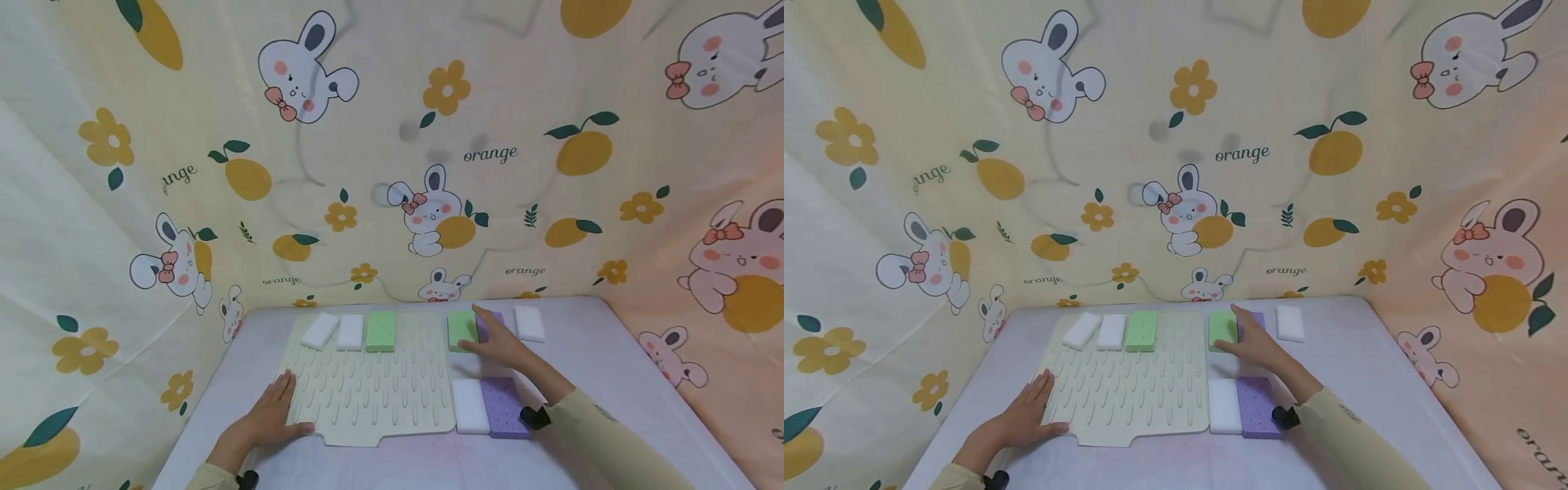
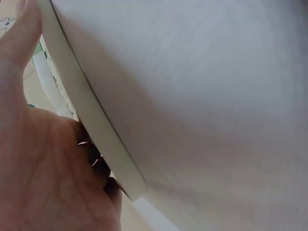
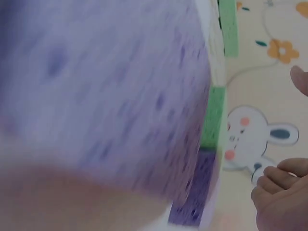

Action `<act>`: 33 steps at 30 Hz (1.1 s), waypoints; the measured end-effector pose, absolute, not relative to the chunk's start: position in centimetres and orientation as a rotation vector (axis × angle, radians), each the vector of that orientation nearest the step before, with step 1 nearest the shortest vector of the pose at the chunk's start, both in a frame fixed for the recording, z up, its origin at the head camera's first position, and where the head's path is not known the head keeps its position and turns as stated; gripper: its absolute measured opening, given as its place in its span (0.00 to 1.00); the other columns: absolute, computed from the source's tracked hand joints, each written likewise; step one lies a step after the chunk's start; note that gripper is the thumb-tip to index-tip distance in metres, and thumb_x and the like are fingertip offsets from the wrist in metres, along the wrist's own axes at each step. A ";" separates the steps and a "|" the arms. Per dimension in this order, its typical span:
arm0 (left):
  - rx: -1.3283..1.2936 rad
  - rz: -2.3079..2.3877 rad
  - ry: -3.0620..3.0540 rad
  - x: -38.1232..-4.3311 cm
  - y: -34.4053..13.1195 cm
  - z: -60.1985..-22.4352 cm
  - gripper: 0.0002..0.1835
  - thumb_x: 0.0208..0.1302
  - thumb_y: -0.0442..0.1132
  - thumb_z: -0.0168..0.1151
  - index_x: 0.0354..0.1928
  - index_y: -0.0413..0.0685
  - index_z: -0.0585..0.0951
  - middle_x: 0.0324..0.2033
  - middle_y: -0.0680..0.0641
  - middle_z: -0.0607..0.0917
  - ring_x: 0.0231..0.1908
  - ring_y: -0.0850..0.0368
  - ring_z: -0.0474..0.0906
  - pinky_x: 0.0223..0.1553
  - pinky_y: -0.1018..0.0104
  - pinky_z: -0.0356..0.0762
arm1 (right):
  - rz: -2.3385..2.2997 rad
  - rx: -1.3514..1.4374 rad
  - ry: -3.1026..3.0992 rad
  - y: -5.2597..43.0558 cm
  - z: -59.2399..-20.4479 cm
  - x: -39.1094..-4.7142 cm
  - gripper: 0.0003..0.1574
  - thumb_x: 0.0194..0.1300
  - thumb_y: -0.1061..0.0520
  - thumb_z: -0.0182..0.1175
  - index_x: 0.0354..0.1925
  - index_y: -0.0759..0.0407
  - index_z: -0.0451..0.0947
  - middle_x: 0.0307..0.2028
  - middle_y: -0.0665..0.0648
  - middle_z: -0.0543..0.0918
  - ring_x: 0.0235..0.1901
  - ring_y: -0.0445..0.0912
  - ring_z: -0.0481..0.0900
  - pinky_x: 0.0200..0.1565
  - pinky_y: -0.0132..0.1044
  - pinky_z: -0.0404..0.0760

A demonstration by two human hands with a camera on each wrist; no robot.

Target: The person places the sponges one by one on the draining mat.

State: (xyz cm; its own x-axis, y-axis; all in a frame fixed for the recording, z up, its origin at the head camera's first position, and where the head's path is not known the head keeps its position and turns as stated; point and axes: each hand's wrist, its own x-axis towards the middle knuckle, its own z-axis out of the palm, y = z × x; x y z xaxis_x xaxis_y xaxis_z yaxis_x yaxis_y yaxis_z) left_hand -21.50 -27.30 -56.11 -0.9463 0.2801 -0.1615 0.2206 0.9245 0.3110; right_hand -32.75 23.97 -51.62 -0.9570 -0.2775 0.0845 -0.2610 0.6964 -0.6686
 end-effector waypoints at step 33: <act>0.401 0.418 2.882 -21.6 -27.6 -56.5 0.67 0.56 0.76 0.58 0.76 0.26 0.46 0.76 0.28 0.44 0.76 0.31 0.40 0.75 0.37 0.42 | -1.175 -0.233 2.982 35.1 -53.5 -33.4 0.66 0.61 0.33 0.67 0.80 0.58 0.44 0.76 0.73 0.50 0.72 0.74 0.49 0.65 0.77 0.53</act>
State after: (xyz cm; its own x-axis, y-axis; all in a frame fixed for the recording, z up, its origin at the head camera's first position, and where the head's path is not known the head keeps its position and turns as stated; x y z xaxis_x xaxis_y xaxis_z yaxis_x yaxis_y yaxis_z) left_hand -21.56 -27.57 -56.52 -0.9428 0.2931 -0.1587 0.2359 0.9231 0.3037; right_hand -33.44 35.15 -53.55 -0.9869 -0.1078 0.1202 -0.1608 0.7224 -0.6726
